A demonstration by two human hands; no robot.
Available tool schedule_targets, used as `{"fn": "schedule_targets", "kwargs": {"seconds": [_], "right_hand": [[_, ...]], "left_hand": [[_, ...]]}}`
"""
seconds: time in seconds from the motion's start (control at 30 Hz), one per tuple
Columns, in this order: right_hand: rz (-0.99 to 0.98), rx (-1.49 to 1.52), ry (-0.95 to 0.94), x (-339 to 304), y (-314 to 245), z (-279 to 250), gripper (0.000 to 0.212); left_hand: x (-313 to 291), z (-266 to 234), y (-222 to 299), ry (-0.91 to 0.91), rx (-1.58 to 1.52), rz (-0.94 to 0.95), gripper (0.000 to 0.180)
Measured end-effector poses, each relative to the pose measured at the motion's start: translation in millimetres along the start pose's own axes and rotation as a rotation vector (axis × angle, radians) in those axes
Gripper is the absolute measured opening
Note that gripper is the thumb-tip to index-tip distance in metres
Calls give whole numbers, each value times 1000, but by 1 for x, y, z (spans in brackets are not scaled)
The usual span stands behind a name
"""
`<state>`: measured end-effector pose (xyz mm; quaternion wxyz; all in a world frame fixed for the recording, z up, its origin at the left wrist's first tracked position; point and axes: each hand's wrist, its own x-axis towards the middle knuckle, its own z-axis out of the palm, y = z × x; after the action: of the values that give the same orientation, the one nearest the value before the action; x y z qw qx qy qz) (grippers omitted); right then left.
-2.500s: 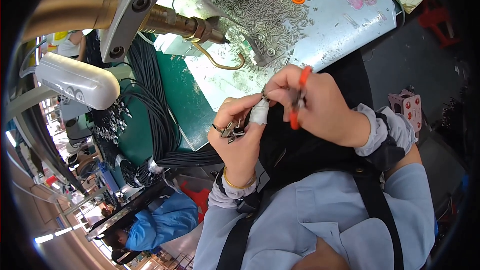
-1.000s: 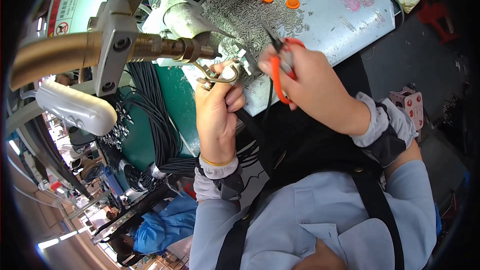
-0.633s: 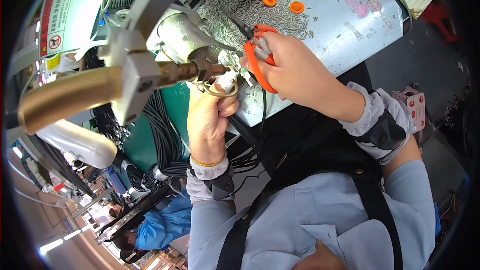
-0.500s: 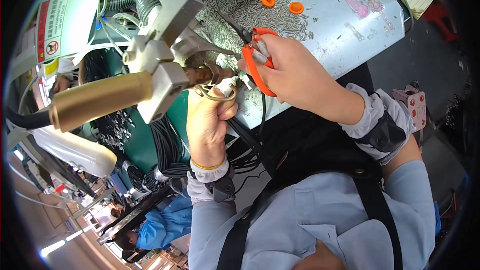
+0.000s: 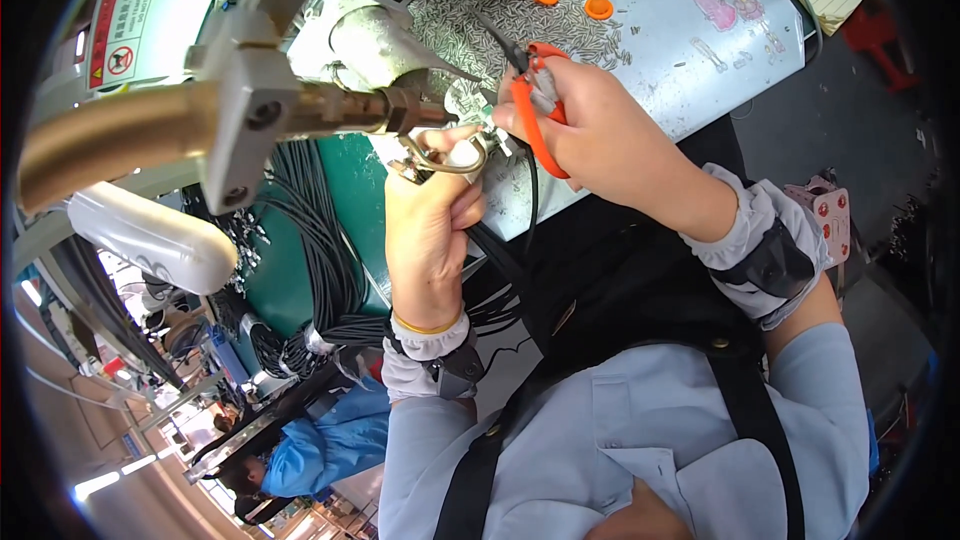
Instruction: The person uses shears to trim the ends of wires on a bundle, sets it aside to gather a new bundle of cables, and continues trimming the wire ends.
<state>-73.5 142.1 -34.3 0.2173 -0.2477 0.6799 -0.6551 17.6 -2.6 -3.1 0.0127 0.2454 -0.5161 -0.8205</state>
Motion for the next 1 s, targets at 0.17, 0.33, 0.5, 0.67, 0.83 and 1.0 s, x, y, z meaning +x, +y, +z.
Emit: {"fn": "schedule_targets", "kwargs": {"seconds": [0.17,0.33,0.5,0.67,0.83,1.0], "right_hand": [[304,262,-128,-20,-25,-20,18],[-215,-280,229,-36,-22,-14,11],[-360,-400,-101,-52,-36,-5,14],[-258,-317,-19,-50,-13,-2,20],[-806,-597,126,-48,-15,-2,22],[-881,-592,139,-50,0,-1,24]], "left_hand": [[-27,17,-6,65,6,5,23],[-44,23,-22,109,288,204,23],[-54,30,-35,-55,396,233,23],[-58,21,-28,-60,132,109,24],[-62,20,-21,-83,-93,25,22],[-63,23,-22,-69,-32,64,23]]}}
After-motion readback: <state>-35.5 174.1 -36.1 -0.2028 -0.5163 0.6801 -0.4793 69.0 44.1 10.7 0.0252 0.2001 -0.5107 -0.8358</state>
